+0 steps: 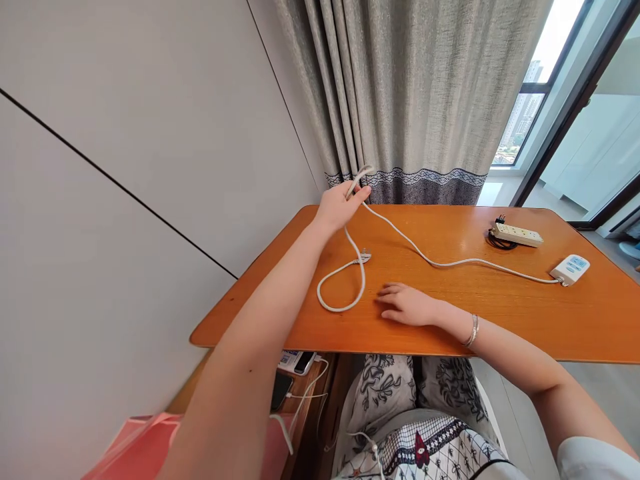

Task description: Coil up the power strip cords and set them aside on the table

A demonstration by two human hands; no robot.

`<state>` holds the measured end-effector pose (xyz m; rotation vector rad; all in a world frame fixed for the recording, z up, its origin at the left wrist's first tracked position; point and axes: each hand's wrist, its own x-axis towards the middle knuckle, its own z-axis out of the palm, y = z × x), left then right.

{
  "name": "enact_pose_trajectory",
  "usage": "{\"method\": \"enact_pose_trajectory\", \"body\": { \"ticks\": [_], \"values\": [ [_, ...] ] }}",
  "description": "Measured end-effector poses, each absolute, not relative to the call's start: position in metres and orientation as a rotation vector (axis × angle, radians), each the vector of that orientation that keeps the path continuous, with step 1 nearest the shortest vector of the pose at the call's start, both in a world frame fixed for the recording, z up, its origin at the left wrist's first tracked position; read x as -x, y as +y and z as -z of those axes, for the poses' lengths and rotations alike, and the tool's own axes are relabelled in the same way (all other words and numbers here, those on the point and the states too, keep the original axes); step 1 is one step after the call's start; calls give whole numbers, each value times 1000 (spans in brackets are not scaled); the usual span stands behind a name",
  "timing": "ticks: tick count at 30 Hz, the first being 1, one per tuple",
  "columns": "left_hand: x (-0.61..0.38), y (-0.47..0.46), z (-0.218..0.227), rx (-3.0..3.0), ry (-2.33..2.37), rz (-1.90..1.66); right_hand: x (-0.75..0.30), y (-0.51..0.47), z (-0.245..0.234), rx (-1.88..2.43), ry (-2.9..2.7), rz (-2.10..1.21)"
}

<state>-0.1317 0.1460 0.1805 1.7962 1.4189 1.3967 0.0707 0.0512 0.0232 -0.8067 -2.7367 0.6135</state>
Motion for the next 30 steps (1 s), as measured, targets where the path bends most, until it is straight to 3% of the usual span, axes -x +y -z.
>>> {"method": "enact_pose_trajectory", "body": {
  "ticks": [4,11,18,23,30],
  "values": [
    [174,156,-165,-2277,1907,-1045,-134,67,-33,1068,-2545,-333],
    [257,170,-132,-2233,2305,-332,-273,78,-20,1657,-2252,113],
    [306,183,-94,-1870,2219,-547,-371,61,13,2221,-2062,301],
    [281,190,-86,-1916,2191,-884,-398,54,23,2323,-2010,271],
    [211,187,-72,-2285,2320,-490,-413,68,10,2436,-1693,88]
  ]
}}
